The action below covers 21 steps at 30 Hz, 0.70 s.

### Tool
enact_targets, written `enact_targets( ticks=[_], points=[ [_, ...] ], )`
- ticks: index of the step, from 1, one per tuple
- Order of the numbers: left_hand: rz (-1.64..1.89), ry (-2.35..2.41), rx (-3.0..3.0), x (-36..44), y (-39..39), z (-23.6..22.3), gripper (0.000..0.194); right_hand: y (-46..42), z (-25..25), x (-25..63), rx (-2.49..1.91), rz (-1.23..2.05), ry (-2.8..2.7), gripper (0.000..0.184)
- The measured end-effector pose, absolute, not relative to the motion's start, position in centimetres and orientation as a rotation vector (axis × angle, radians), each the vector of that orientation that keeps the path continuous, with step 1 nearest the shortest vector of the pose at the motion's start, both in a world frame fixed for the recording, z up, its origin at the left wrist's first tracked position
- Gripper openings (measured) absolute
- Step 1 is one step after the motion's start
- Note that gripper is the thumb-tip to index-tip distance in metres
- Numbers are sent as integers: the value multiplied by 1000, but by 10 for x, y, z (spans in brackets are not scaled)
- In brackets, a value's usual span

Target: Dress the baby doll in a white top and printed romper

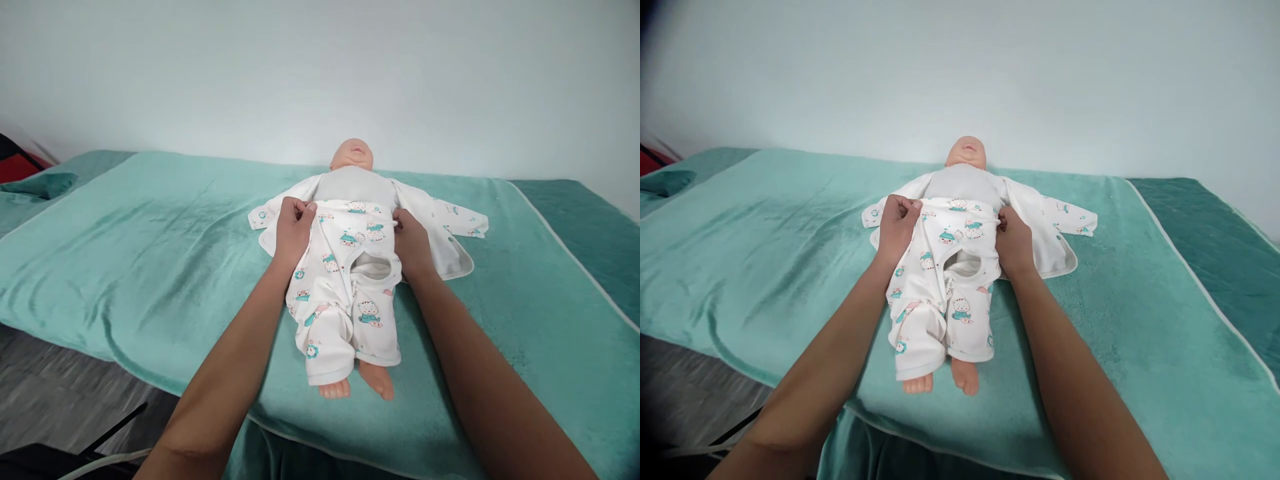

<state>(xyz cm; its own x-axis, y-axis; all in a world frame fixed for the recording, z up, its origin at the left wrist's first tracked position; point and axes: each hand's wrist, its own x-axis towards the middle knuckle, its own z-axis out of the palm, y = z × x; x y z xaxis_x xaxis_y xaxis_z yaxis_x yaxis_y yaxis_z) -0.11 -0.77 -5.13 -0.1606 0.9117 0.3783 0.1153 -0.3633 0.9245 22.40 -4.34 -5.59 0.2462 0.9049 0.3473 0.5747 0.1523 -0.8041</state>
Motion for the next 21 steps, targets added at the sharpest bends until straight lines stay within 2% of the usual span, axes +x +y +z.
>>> enact_targets(
  ticks=[7, 13, 21],
  points=[
    [1628, 1281, 1417, 1, 16, -51, 24, -46, -55, 224, -1325, 642, -1408, 19],
    [1543, 1279, 1386, -1, 6, -51, 21, -51, -43, 223, -1365, 757, -1461, 30],
    [1332, 1414, 1529, -10, -13, -46, 27, -49, -38, 221, -1581, 540, -1476, 23]
  ],
)
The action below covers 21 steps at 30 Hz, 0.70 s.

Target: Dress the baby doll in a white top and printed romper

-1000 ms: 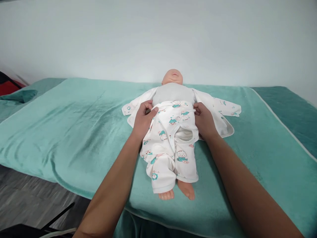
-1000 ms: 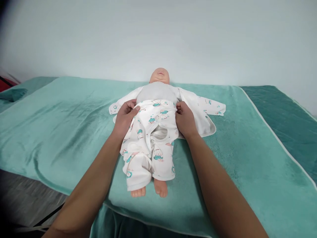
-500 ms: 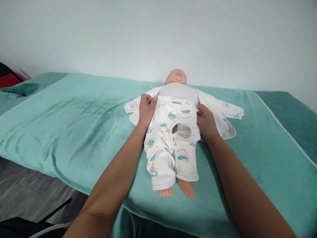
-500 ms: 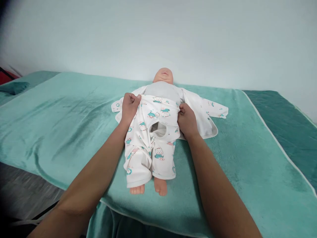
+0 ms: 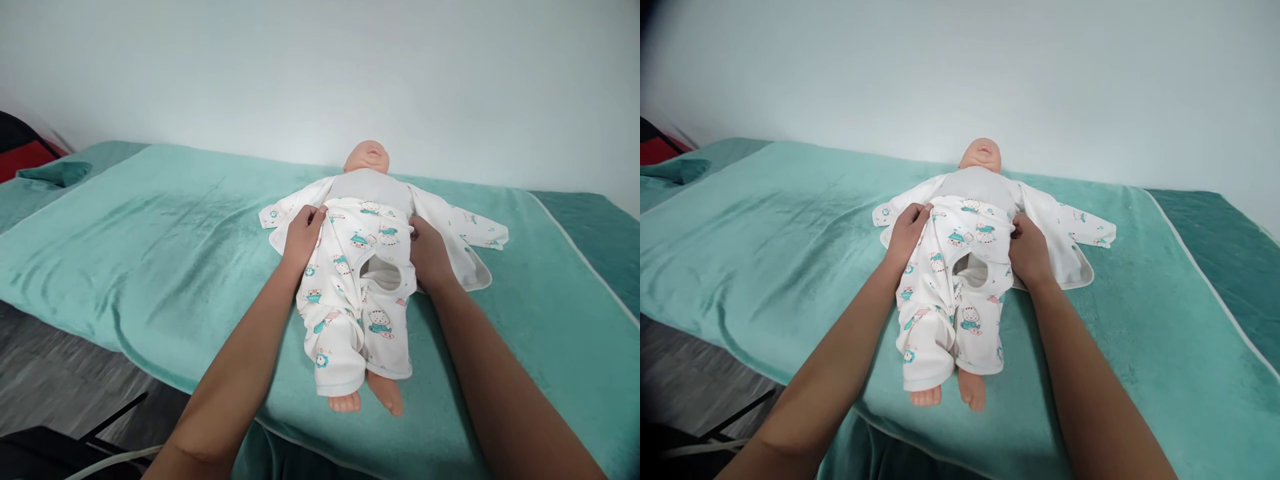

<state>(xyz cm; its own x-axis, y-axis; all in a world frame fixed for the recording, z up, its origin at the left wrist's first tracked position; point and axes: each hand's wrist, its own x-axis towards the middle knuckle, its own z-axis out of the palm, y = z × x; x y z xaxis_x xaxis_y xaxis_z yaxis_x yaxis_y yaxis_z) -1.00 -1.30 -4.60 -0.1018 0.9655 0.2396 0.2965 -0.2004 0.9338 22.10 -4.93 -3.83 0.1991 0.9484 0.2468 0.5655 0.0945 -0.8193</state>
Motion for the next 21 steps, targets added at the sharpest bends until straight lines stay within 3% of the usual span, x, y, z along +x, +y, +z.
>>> enact_targets(
  ticks=[4, 9, 17, 21],
  points=[
    [1271, 1362, 1459, -13, -16, -50, 33, -46, -45, 223, -1553, 483, -1317, 12],
    [1135, 1095, 1219, -17, -19, -58, 17, -43, -47, 227, -1517, 501, -1245, 18],
    [1000, 797, 1098, -18, -25, -49, 51, -58, -43, 228, -1370, 620, -1356, 33],
    [1006, 761, 1113, -15, -27, -44, 51, -62, -43, 228, -1338, 650, -1351, 30]
  ],
)
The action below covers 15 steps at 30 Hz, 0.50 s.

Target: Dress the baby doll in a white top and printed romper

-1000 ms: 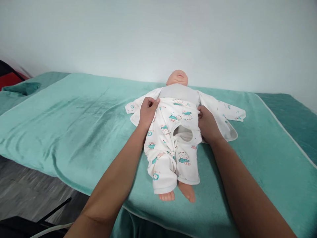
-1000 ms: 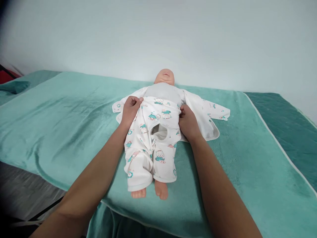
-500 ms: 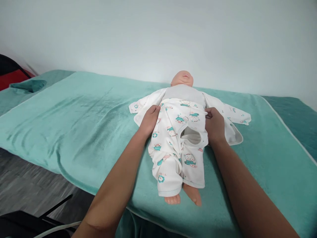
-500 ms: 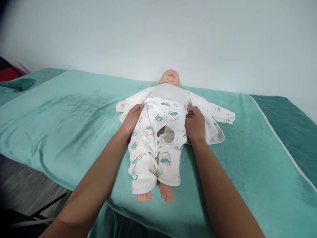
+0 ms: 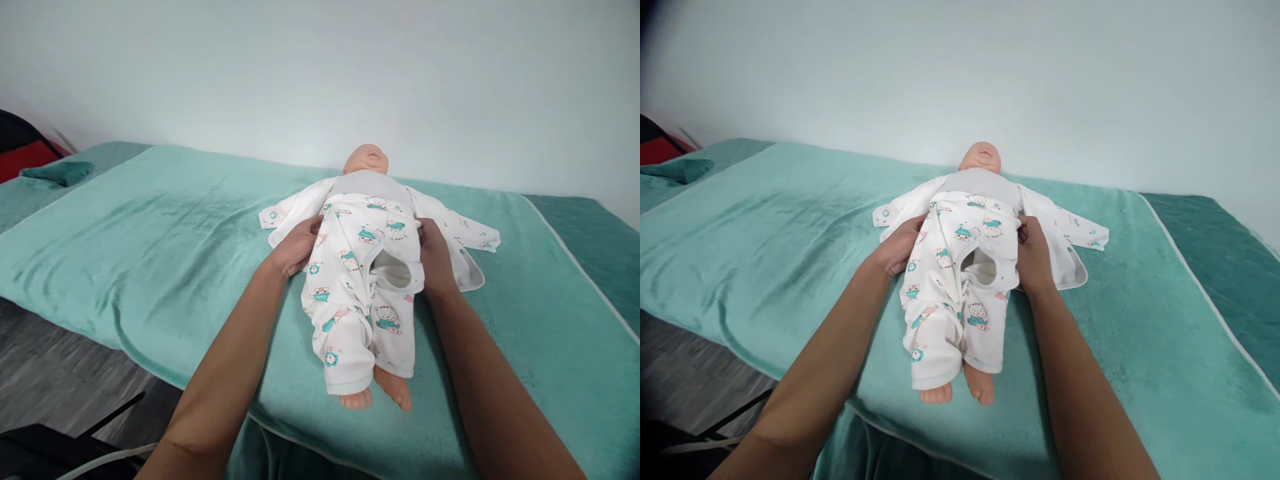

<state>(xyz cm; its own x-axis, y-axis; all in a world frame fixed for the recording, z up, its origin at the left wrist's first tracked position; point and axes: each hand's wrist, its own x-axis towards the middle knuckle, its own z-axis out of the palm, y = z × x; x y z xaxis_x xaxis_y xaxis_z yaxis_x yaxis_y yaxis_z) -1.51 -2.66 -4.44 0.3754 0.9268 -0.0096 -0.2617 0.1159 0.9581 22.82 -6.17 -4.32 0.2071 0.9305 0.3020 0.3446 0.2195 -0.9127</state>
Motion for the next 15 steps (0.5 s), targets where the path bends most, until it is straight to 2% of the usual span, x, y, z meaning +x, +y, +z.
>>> enact_targets(
  ticks=[9, 15],
  points=[
    [1045, 896, 1181, -13, -20, -51, 40, -58, -43, 227, -1319, 715, -1312, 25],
    [1002, 792, 1149, -11, -19, -49, 39, -56, -45, 227, -1252, 784, -1234, 24]
  ],
)
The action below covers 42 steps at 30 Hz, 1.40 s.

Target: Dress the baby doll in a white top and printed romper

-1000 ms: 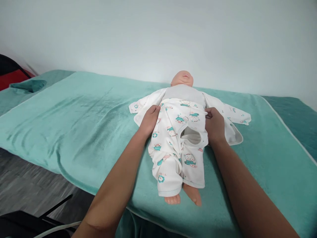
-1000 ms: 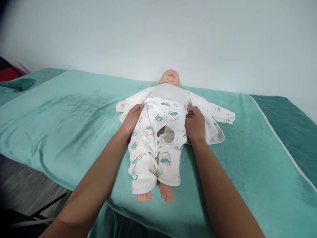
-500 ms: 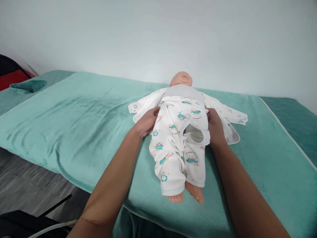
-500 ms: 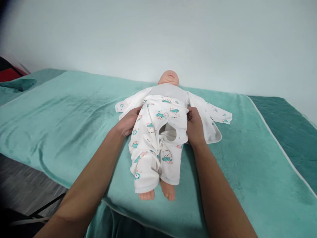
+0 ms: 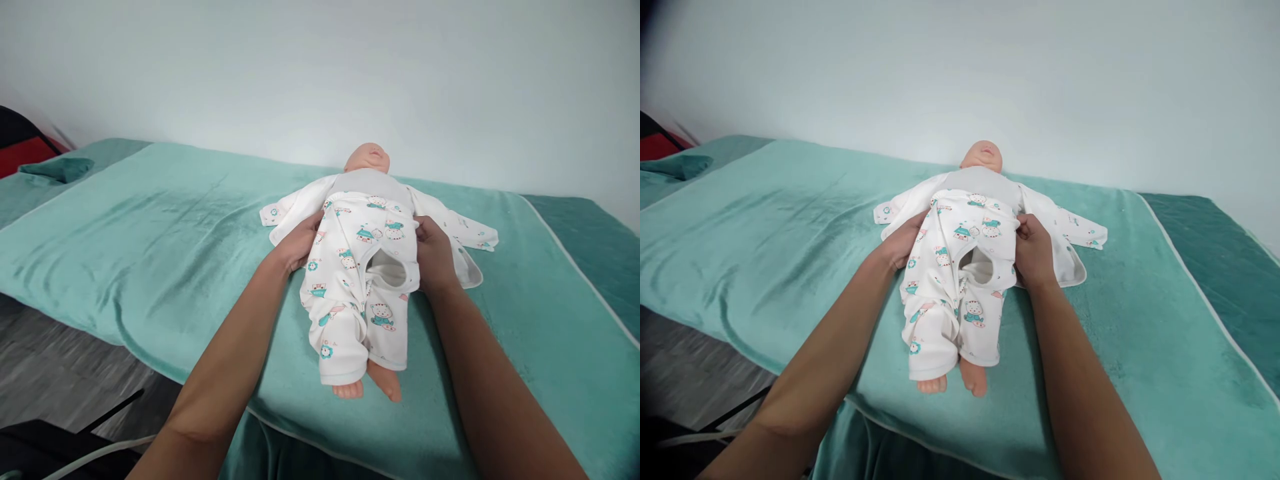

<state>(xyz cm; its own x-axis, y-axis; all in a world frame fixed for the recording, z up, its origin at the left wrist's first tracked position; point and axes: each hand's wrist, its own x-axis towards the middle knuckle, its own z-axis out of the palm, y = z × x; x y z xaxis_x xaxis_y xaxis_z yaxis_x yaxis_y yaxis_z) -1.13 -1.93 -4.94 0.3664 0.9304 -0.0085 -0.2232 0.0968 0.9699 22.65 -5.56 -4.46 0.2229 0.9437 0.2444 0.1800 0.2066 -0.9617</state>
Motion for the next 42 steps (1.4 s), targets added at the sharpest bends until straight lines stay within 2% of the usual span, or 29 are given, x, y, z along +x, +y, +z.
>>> enact_targets(
  ticks=[8, 12, 16, 20, 24, 34, 42],
  points=[
    [1090, 805, 1189, -6, -17, -54, 39, -54, -46, 227, -1298, 646, -1196, 15],
    [1225, 887, 1330, -3, -17, -57, 26, -50, -49, 230, -1272, 498, -1145, 16],
    [1365, 1070, 1414, -3, -19, -54, 13, -53, -45, 231, -1270, 542, -1221, 16],
    [1505, 1161, 1418, -3, -17, -52, 21, -62, -36, 231, -1266, 577, -1302, 17],
    [1583, 1107, 1382, -5, -13, -53, 16, -65, -32, 231, -1206, 596, -1369, 20],
    [1462, 1024, 1714, -5, -12, -41, 16, -53, -22, 235, -1249, 686, -1552, 17],
    [1252, 1103, 2035, -5, -5, -25, 8, -37, -20, 234, -1081, 398, -1872, 19]
  ],
)
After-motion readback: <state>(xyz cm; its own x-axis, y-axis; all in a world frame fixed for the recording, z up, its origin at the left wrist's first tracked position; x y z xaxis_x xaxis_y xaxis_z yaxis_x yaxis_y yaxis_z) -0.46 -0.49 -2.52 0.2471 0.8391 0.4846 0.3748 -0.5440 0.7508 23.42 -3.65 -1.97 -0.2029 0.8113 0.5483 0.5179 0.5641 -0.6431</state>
